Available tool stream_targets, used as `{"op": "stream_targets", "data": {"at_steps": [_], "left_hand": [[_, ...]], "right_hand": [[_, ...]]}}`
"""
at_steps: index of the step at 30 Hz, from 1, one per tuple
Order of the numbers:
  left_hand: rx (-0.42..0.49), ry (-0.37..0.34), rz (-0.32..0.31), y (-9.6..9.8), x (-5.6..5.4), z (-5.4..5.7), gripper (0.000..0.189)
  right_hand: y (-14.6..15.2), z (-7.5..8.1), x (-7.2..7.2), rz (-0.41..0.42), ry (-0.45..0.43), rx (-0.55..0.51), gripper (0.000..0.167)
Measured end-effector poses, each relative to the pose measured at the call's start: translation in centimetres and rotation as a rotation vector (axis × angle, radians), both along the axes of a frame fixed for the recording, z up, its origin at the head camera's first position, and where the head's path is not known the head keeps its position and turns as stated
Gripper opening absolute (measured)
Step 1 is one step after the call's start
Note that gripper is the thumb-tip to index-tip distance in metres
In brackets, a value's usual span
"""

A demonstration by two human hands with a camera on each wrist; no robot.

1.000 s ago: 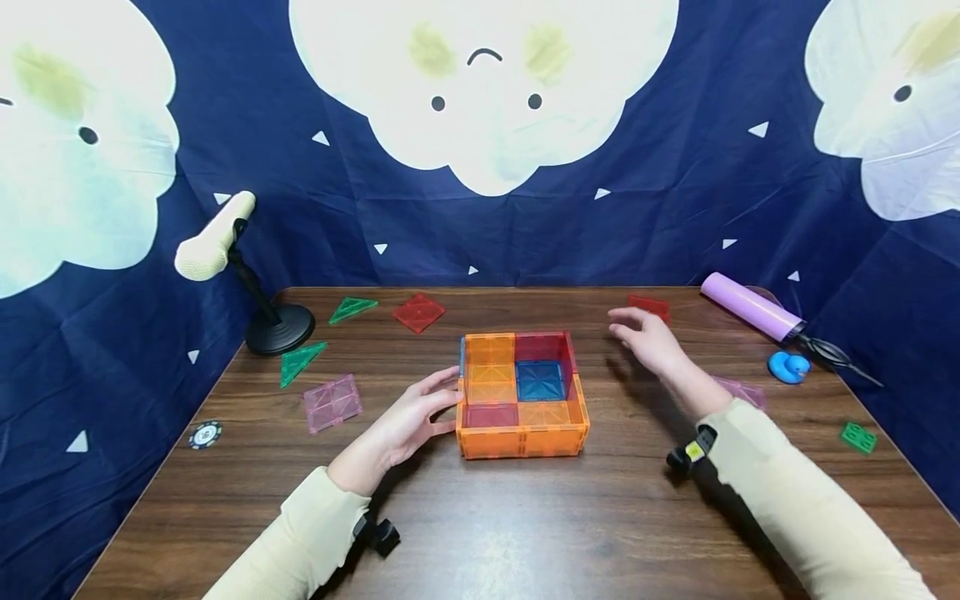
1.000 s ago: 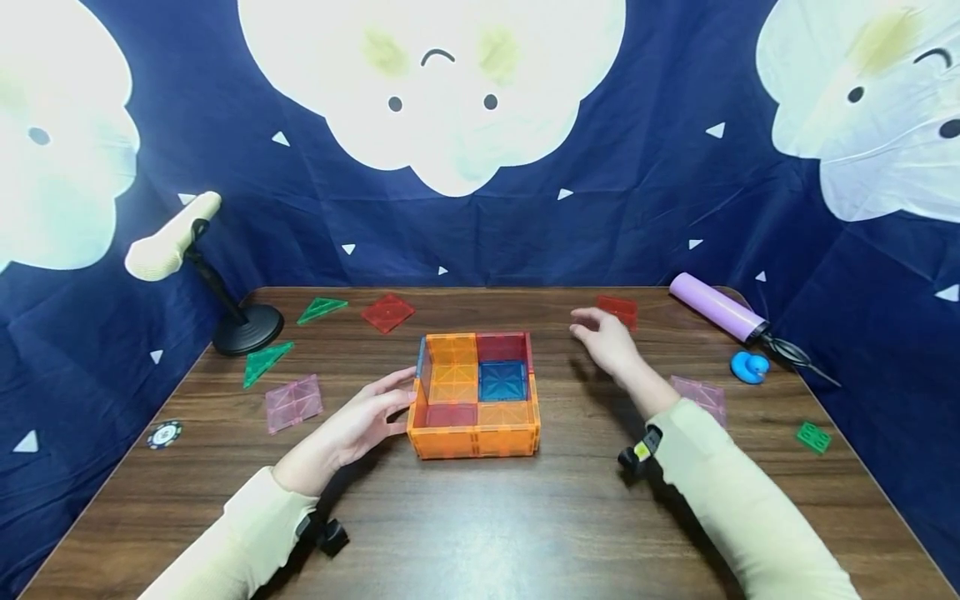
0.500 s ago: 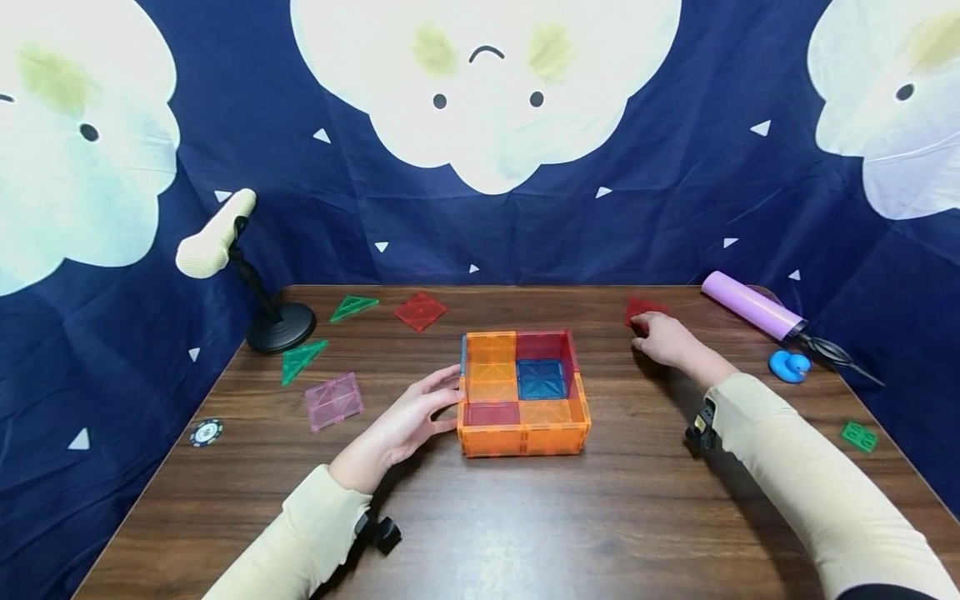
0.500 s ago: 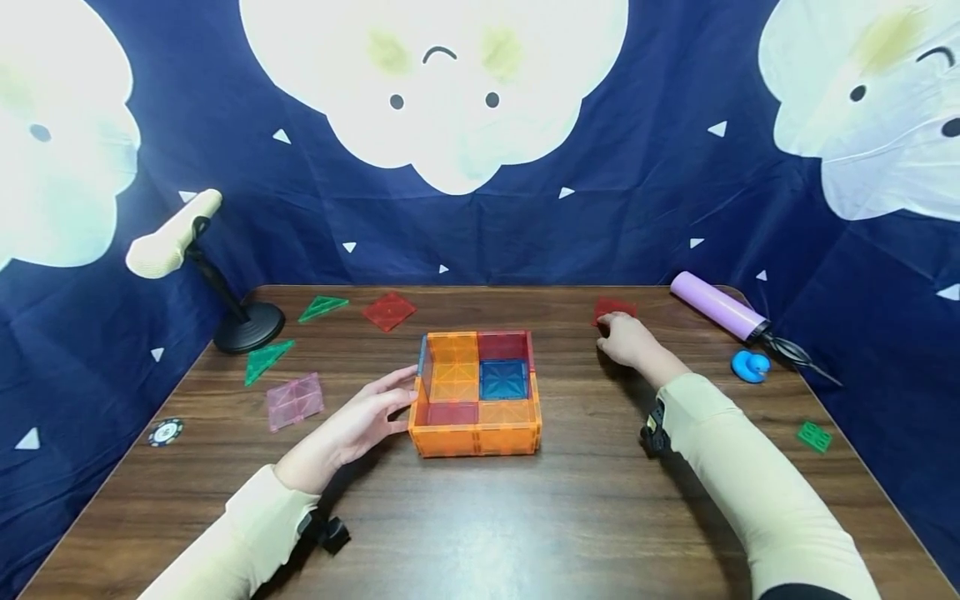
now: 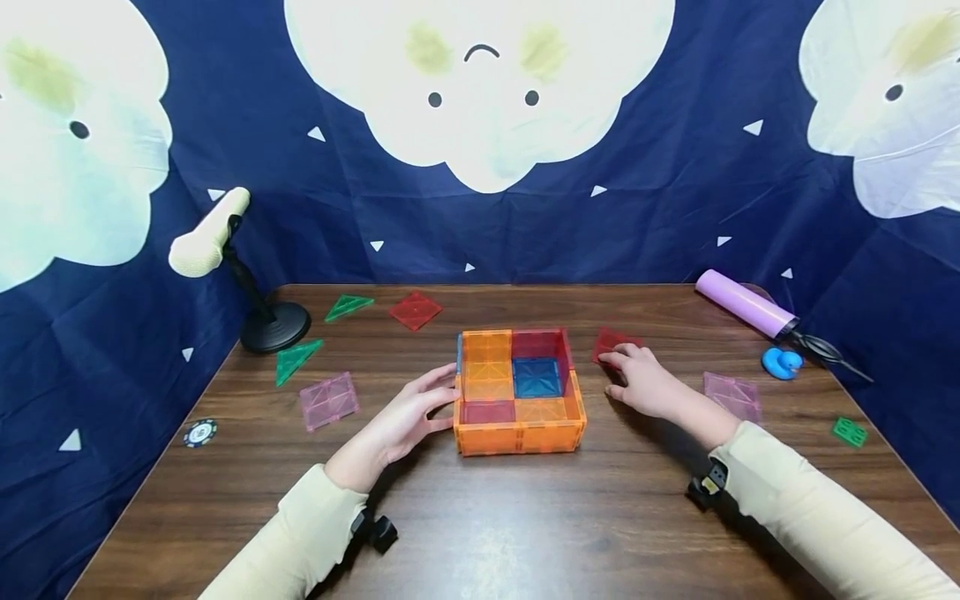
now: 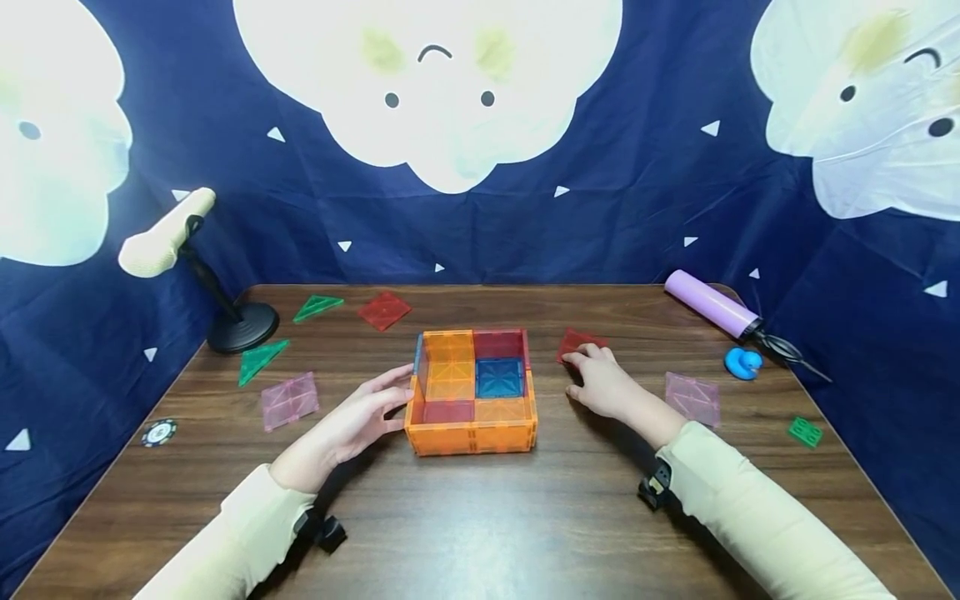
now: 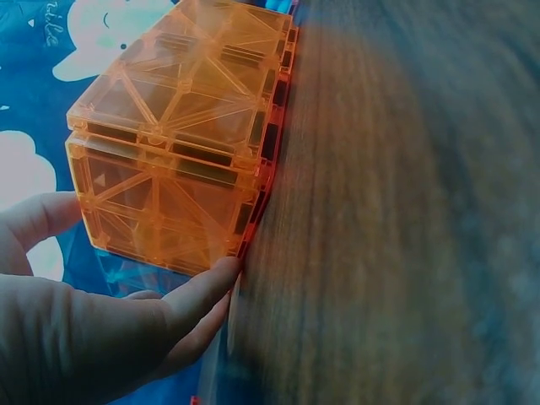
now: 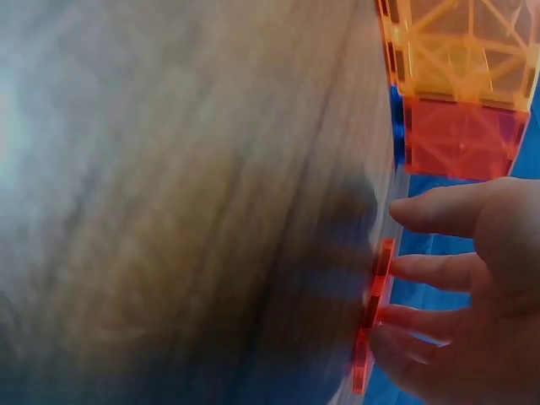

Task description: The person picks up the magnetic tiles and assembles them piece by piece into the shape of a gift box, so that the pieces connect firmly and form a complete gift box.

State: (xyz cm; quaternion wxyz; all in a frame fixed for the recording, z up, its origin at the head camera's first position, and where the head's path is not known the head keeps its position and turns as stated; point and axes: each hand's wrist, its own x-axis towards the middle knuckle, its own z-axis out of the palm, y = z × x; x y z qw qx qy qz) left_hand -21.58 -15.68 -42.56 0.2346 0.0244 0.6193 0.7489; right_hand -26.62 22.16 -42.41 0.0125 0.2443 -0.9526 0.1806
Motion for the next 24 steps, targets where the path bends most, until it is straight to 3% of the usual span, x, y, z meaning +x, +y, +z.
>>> {"op": "stream_targets", "data": {"at_steps": [3, 7, 14, 24], "left_hand": [[-0.008, -0.003, -0.001, 0.0, 0.0, 0.1, 0.067], [-0.01, 0.002, -0.006, -0.1, -0.1, 0.1, 0.068], [-0.011, 0.001, -0.019, -0.2, -0.2, 0.1, 0.07], [0.004, -0.013, -0.011, -0.3, -0.1, 0.2, 0.071]], "right_hand": [[0.1, 0.0, -0.3, 0.001, 0.027, -0.01, 0.048], [1.0, -0.2, -1.9, 0.015, 0.033, -0.044, 0.052], [2.7, -0.7, -4.6, 0.059, -0.06, -0.1, 0.048], [2.2, -0.2, -6.2, -0.014, -0.066, -0.12, 0.051]]}}
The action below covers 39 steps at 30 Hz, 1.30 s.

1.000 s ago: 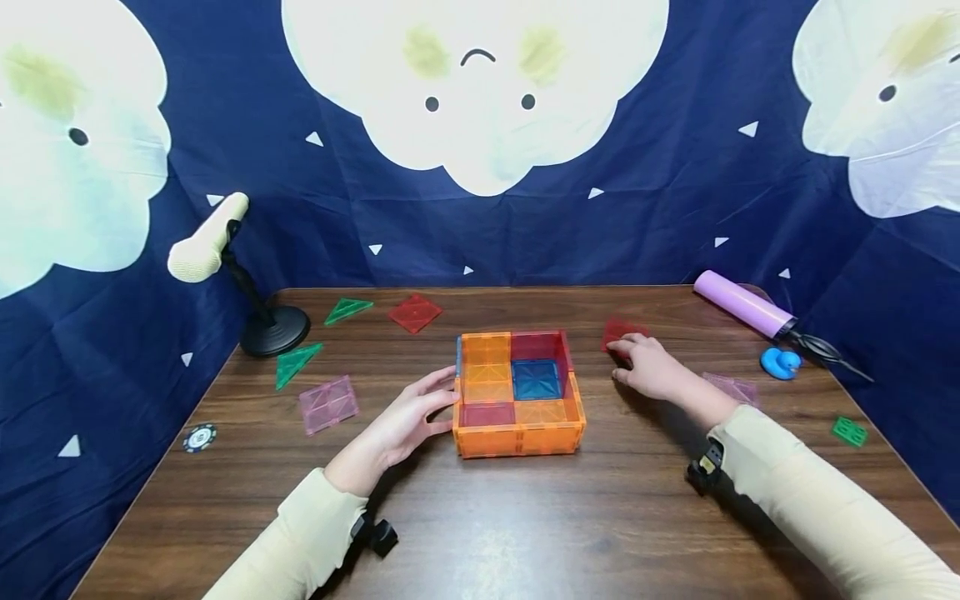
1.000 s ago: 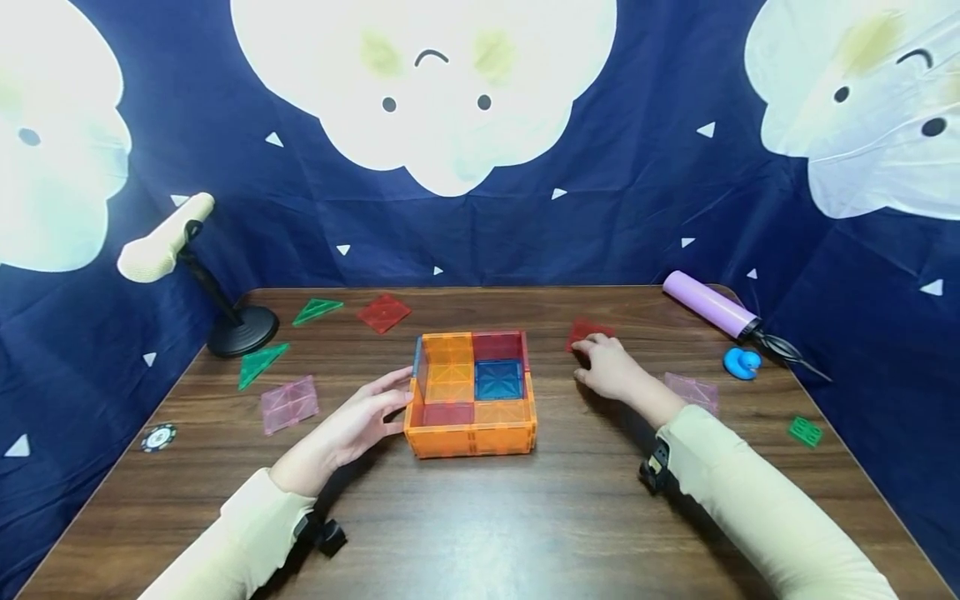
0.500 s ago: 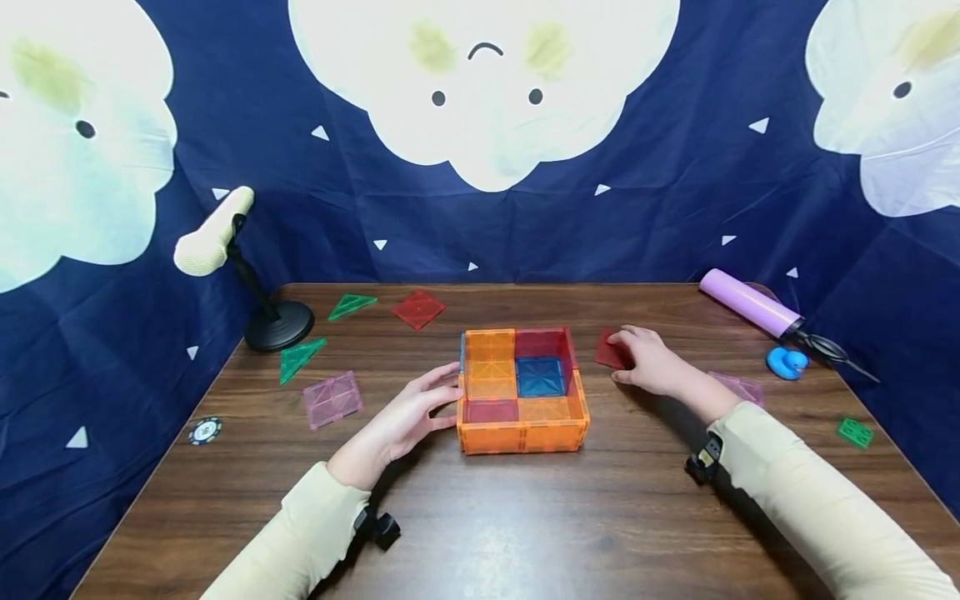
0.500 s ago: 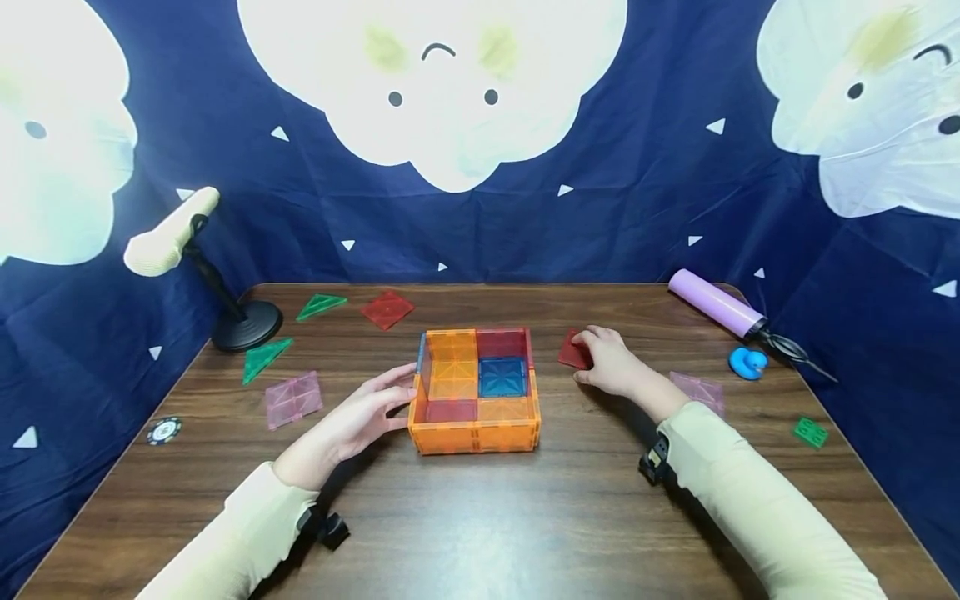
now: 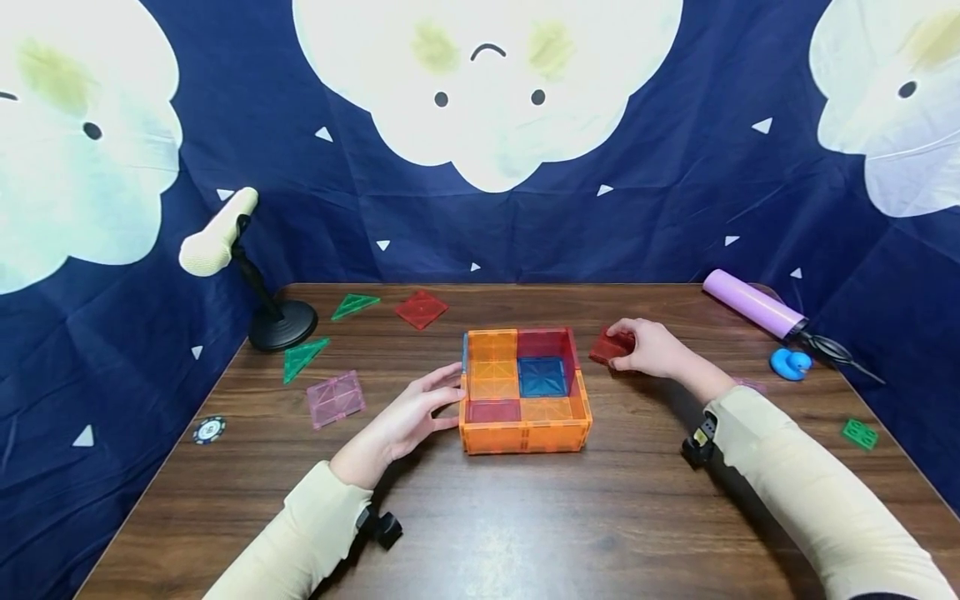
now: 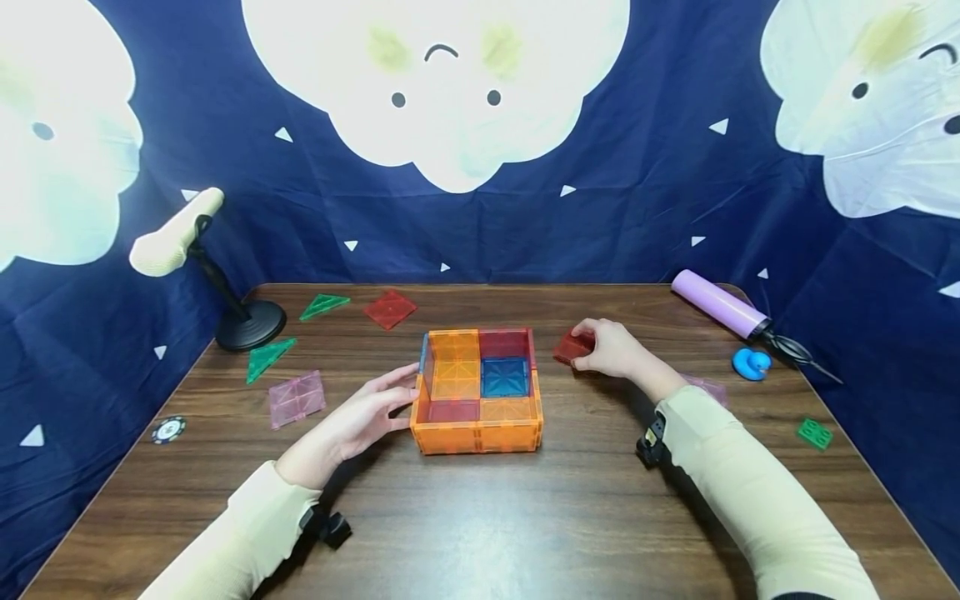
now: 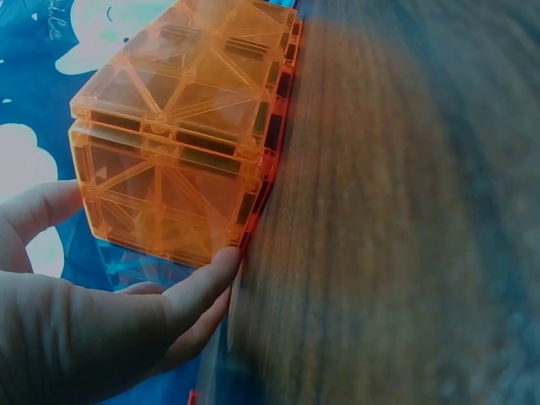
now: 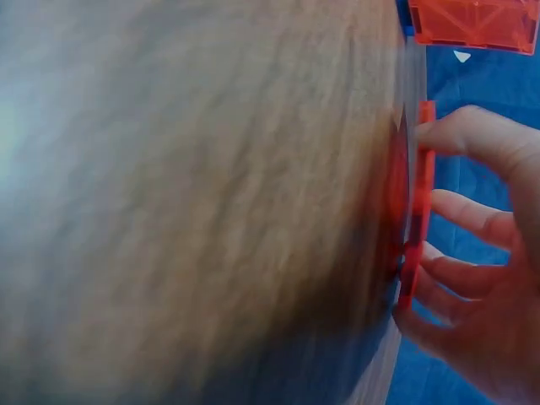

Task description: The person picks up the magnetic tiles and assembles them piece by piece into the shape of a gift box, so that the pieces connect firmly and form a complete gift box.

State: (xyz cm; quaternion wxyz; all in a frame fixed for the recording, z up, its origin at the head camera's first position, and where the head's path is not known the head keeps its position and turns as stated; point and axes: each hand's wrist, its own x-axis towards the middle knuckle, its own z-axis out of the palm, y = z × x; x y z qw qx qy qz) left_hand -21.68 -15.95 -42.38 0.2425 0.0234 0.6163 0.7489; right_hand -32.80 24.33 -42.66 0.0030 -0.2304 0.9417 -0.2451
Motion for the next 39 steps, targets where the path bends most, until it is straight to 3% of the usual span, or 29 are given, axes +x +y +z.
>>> {"op": "stream_targets", "data": {"at_steps": [5, 9, 15, 20, 25, 30, 39], "left_hand": [[-0.004, -0.012, 0.011, 0.1, 0.0, -0.1, 0.073], [0.001, -0.014, 0.005, 0.1, 0.0, -0.2, 0.075], [0.023, 0.006, -0.022, -0.1, 0.0, -0.2, 0.075], [0.025, 0.007, -0.027, -0.2, 0.0, -0.1, 0.075], [0.031, 0.008, -0.037, -0.3, 0.0, -0.1, 0.074], [0.036, 0.016, -0.048, -0.4, -0.1, -0.2, 0.073], [0.034, 0.012, -0.045, -0.2, 0.0, -0.1, 0.073]], "right_hand": [[-1.1, 1.5, -0.7, -0.064, -0.026, -0.093, 0.052], [-2.6, 3.3, -0.9, -0.072, 0.001, -0.149, 0.051], [-6.5, 6.2, -0.4, 0.059, 0.058, -0.172, 0.053], [-10.2, 7.3, 0.6, 0.209, 0.093, -0.129, 0.054], [-13.4, 7.7, 1.6, 0.317, 0.076, -0.075, 0.054], [-15.7, 7.3, 2.1, 0.367, 0.033, -0.025, 0.055], [-17.3, 6.5, 3.0, 0.371, -0.029, 0.026, 0.057]]}}
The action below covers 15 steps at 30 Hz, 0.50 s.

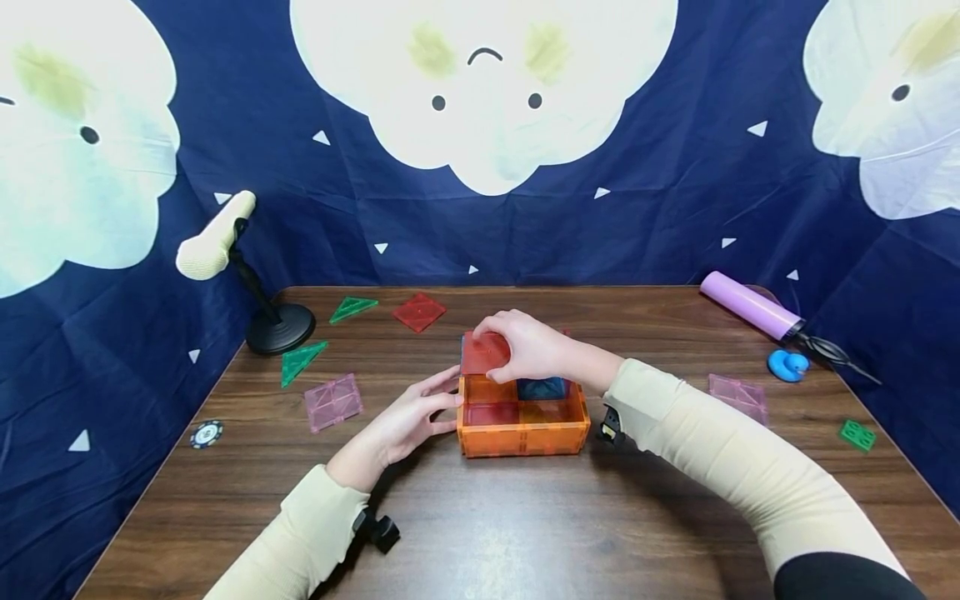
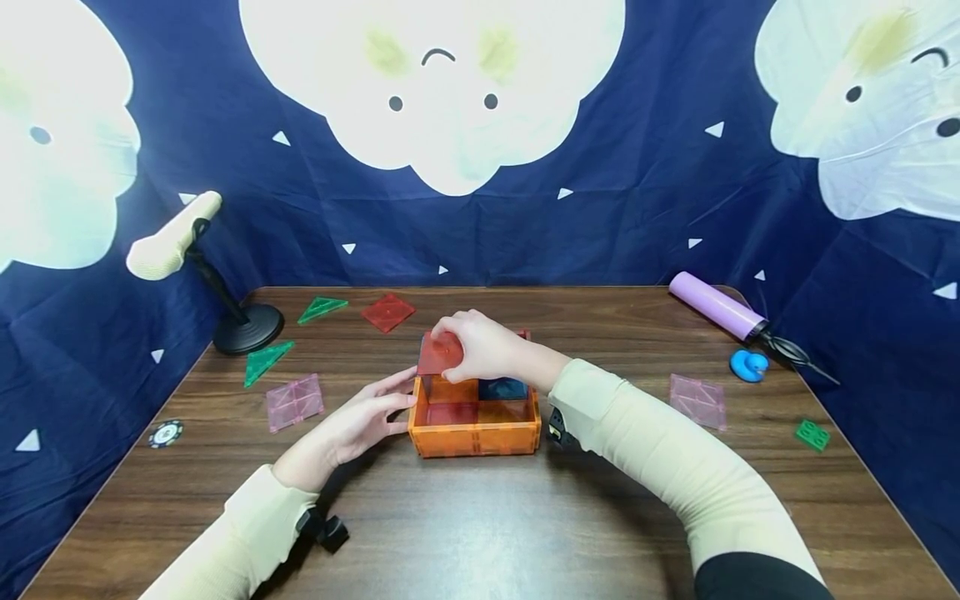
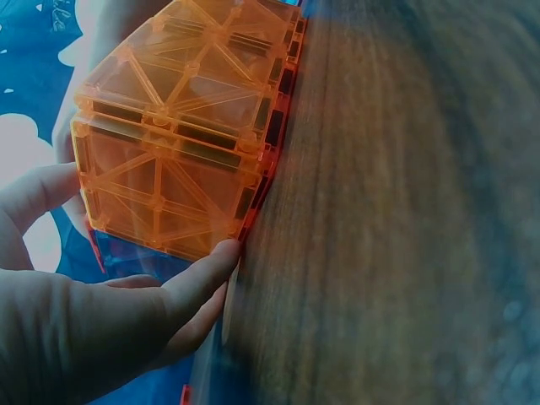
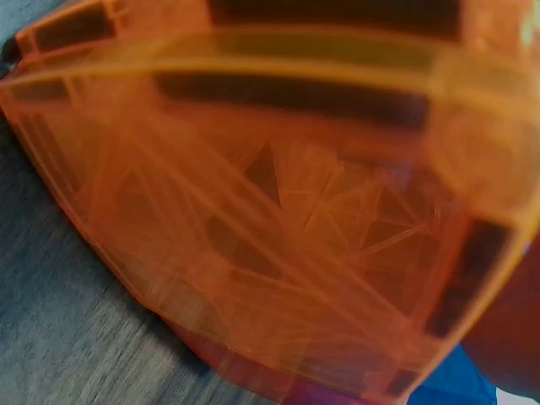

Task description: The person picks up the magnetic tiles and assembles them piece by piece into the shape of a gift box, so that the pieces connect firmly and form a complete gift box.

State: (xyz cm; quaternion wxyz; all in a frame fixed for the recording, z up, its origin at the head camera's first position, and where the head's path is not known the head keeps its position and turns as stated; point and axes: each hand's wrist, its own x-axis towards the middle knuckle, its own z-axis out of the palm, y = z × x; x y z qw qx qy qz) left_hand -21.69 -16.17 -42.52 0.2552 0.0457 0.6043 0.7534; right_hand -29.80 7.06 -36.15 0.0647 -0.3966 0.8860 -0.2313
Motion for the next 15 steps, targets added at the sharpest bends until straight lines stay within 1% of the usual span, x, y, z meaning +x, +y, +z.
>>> {"op": "stream_targets", "data": {"at_steps": [5, 10, 12, 15], "left_hand": [[-0.012, 0.003, -0.001, -0.06, -0.04, 0.03, 0.073], [-0.005, 0.002, 0.0, -0.04, -0.02, -0.01, 0.073], [0.0, 0.001, -0.002, -0.02, 0.0, -0.04, 0.073], [0.005, 0.004, -0.006, 0.02, 0.02, -0.12, 0.074]], "right_hand": [[-0.01, -0.08, -0.07, 0.009, 0.005, 0.003, 0.056], [0.09, -0.08, -0.16, 0.03, -0.008, 0.009, 0.054], [0.25, 0.05, -0.18, 0.041, -0.015, 0.0, 0.053], [0.77, 0.31, -0.24, 0.054, 0.002, -0.033, 0.05]]}}
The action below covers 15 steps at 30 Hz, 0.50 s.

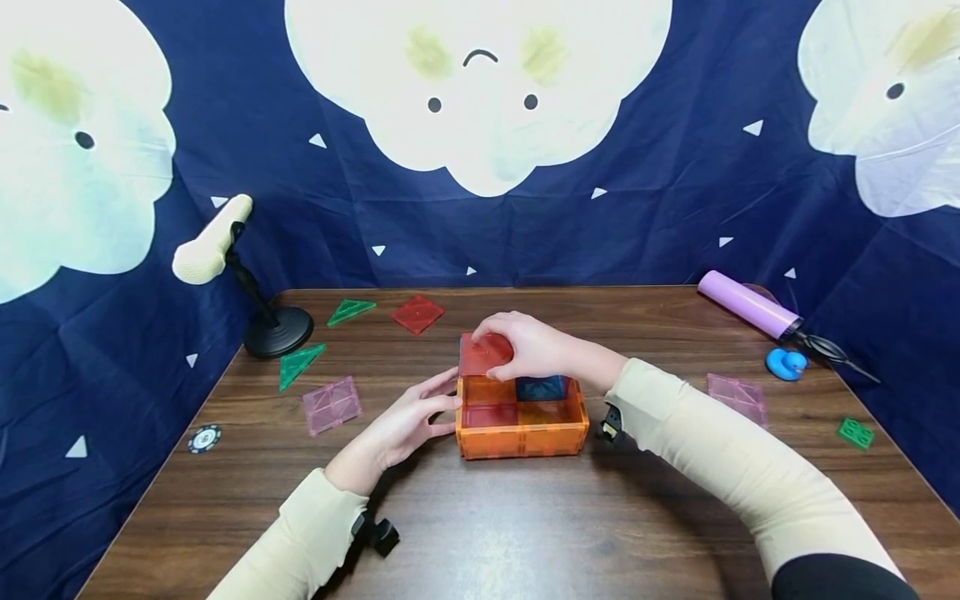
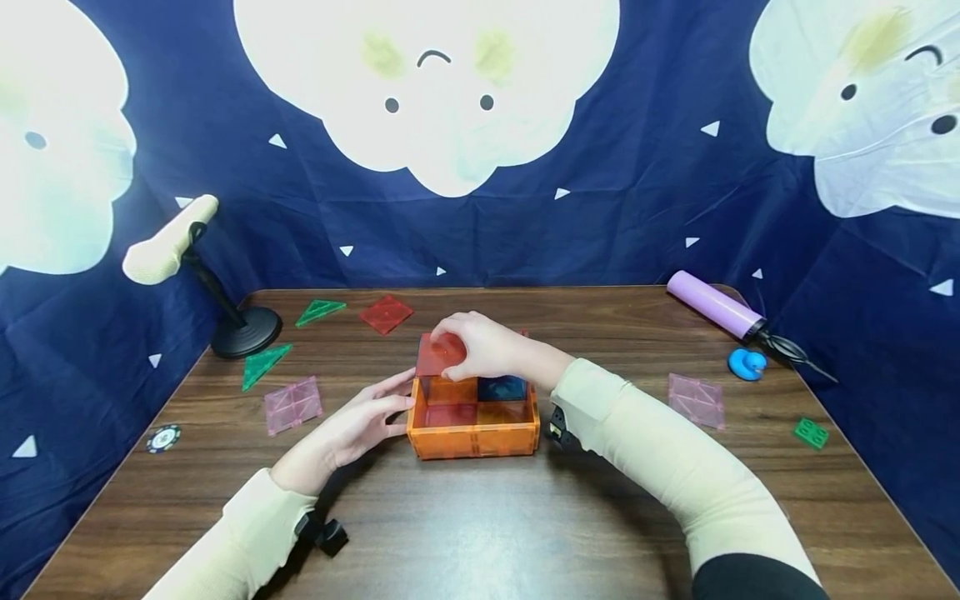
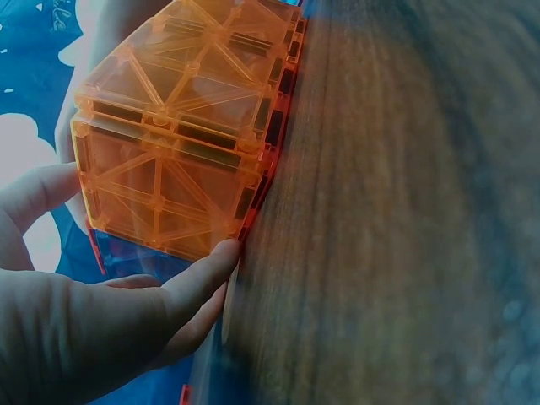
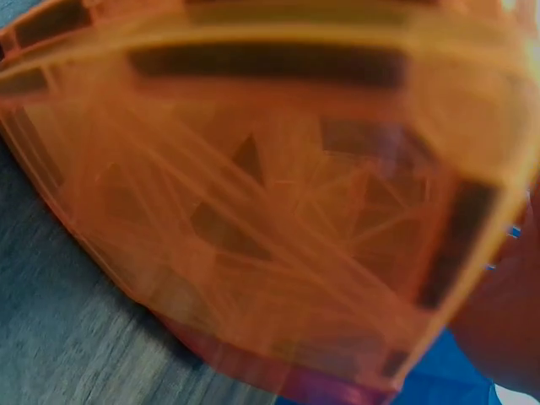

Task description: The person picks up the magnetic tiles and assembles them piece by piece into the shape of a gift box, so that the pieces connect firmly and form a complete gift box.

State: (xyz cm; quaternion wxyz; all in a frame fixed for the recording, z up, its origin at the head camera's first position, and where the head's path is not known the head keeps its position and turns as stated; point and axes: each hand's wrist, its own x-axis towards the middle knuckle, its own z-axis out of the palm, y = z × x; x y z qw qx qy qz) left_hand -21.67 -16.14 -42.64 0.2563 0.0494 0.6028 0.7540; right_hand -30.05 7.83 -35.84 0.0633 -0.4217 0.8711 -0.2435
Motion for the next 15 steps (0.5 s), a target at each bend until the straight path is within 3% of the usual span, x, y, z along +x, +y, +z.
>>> {"op": "stream_targets", "data": {"at_steps": [7, 12, 15], "left_hand": [[-0.002, -0.011, 0.01, -0.1, 0.0, -0.2, 0.075], [-0.01, -0.011, 0.014, 0.0, 0.0, -0.3, 0.076], [-0.017, -0.01, 0.019, 0.1, -0.1, -0.3, 0.076]], "right_hand": [[2.8, 0.2, 1.1, -0.078, 0.031, -0.16, 0.036], [6.7, -0.2, 3.3, -0.193, 0.033, -0.244, 0.033], [9.8, -0.9, 4.9, -0.261, 0.06, -0.235, 0.034]]}}
